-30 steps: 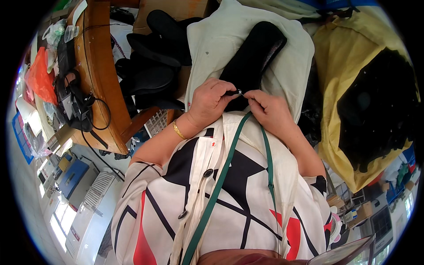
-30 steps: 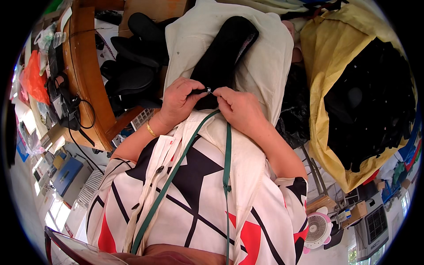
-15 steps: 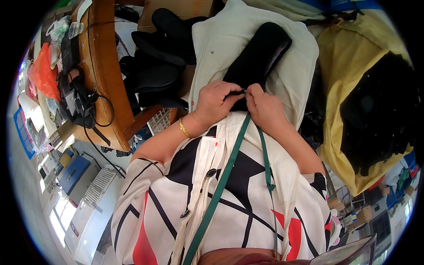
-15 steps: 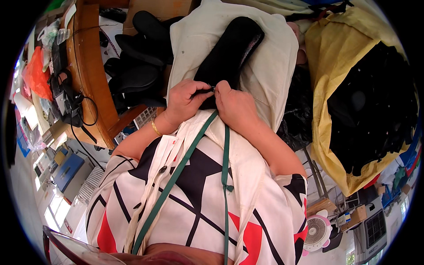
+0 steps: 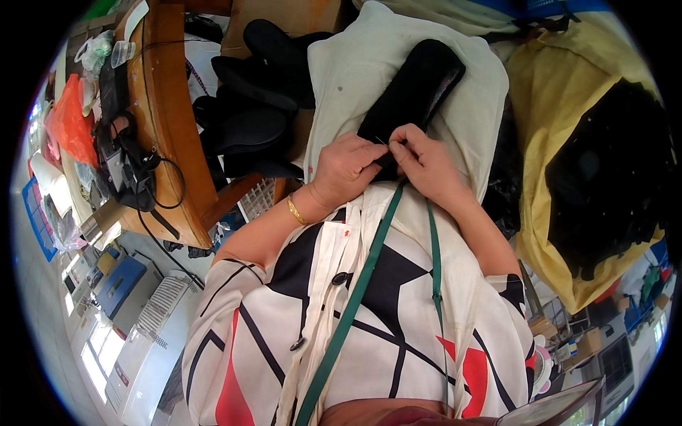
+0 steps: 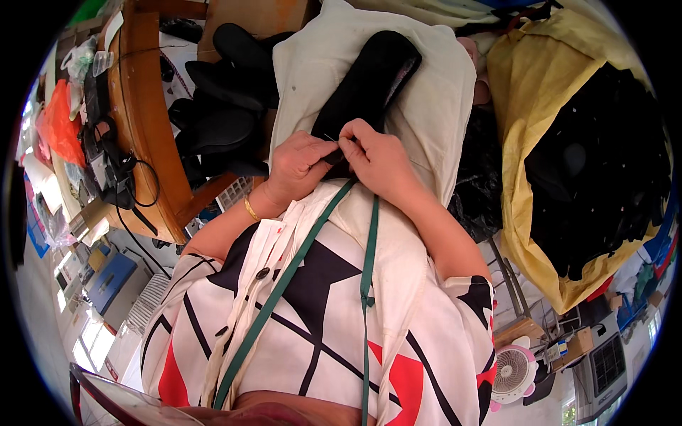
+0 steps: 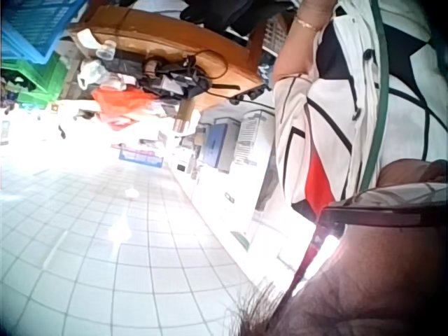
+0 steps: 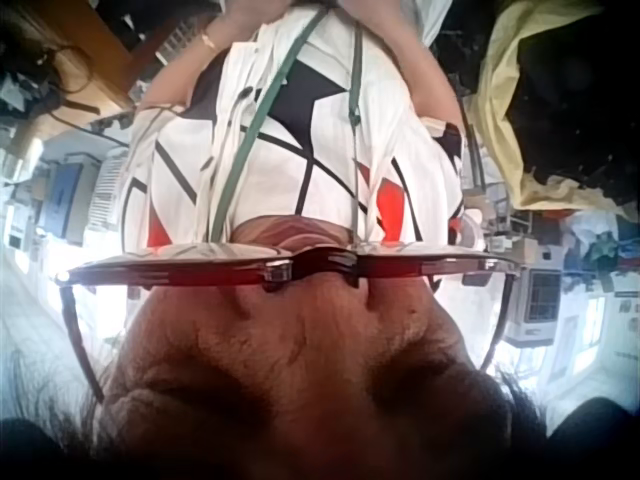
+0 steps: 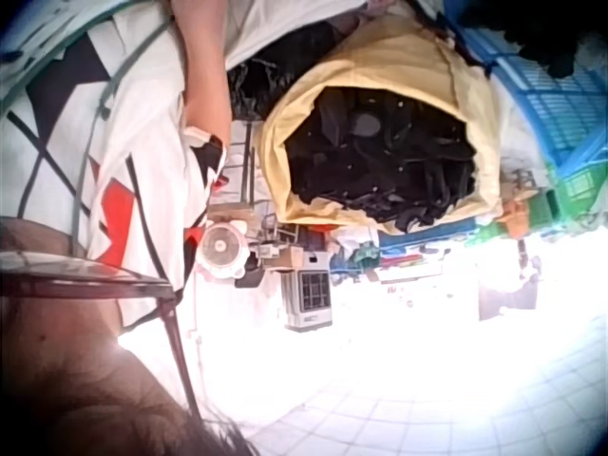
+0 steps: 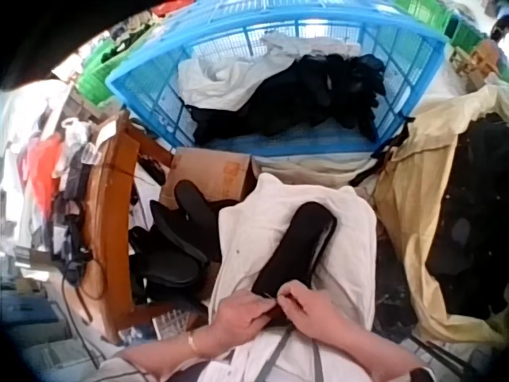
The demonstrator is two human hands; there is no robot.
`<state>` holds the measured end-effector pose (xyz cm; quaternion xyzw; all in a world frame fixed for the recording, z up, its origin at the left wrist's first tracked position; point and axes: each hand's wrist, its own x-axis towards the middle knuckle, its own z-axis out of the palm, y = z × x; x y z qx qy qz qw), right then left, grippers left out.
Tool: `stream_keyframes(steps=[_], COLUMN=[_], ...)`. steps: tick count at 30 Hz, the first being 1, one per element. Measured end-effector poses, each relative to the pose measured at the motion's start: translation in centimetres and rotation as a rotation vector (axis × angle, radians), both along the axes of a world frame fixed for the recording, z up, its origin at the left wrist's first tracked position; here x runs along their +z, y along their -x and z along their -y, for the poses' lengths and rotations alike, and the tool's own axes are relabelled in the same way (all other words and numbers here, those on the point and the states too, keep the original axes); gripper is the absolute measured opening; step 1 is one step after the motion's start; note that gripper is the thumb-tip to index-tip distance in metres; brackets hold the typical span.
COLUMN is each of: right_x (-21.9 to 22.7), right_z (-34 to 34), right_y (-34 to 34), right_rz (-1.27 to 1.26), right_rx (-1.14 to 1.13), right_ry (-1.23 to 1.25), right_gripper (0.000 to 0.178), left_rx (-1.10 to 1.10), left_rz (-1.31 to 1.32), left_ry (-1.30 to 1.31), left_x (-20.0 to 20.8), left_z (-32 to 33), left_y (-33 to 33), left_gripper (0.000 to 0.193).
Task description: The person sits cross-legged on the floor and hand-sews a black shoe using a needle and thread. They repeatedly insert the needle into the shoe's sole and pull the thread through to secure the stitching.
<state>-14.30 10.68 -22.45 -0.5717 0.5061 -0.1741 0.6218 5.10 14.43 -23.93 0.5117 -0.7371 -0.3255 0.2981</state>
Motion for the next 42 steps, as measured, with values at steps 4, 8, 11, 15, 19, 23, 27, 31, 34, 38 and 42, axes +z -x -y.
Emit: stream_keyframes(steps=[4,8,11,15,19,23,27,31,34,38,42], right_x=[-0.1,-1.2,-2.1,-0.6,1.8,2.7,2.7,0.9,0.5,-0.8,-1.3], right_z=[0.6,0.1,1.2,2.4,2.7,4.7,3.5,1.6,1.4,1.2,1.6], right_y=[0.2,-1.2,-2.2,-0.3,2.7,9.3,7.3,4.6,3.2,2.4,1.9], right_rz=[-0.028,-0.051,0.05,0.343,0.46,0.991,0.761,0.177,-0.109,-0.235,-0.348], right_rx=[0.041,-0.011,-0.251,-0.374,-0.542,-0.705,-0.636,-0.129,0.161,0.281,0.245], right_ry=[0.263,0.382,0.559,-0.276,-0.419,-0.214,-0.026,0.273,0.615,0.805,0.997], right_gripper=[0.009,0.01,0.011,0.019,0.02,0.014,0.009,0.011,0.015,0.013,0.015], left_rx=[-0.032,-0.098,-0.136,-0.104,-0.126,-0.116,-0.142,-0.145,-0.145,-0.136,-0.121], left_rz=[0.036,0.008,0.013,-0.01,0.002,-0.041,-0.057,-0.05,-0.04,-0.028,-0.021], left_ry=[0.035,0.058,0.041,-0.004,-0.029,-0.068,-0.068,-0.07,-0.089,-0.091,-0.121], left_x=[0.3,-0.5,-0.1,0.0,0.0,0.0,-0.3,-0.1,0.2,0.1,0.0], left_z=[0.2,0.6,0.9,1.1,1.2,0.9,1.1,1.5,1.8,1.9,1.8], left_y=[-0.1,-0.4,-0.3,-0.2,-0.2,-0.5,-0.6,-0.7,-0.6,-0.5,-0.5], left_gripper=[0.033,0.034,0.034,0.033,0.035,0.039,0.042,0.045,0.046,0.043,0.038])
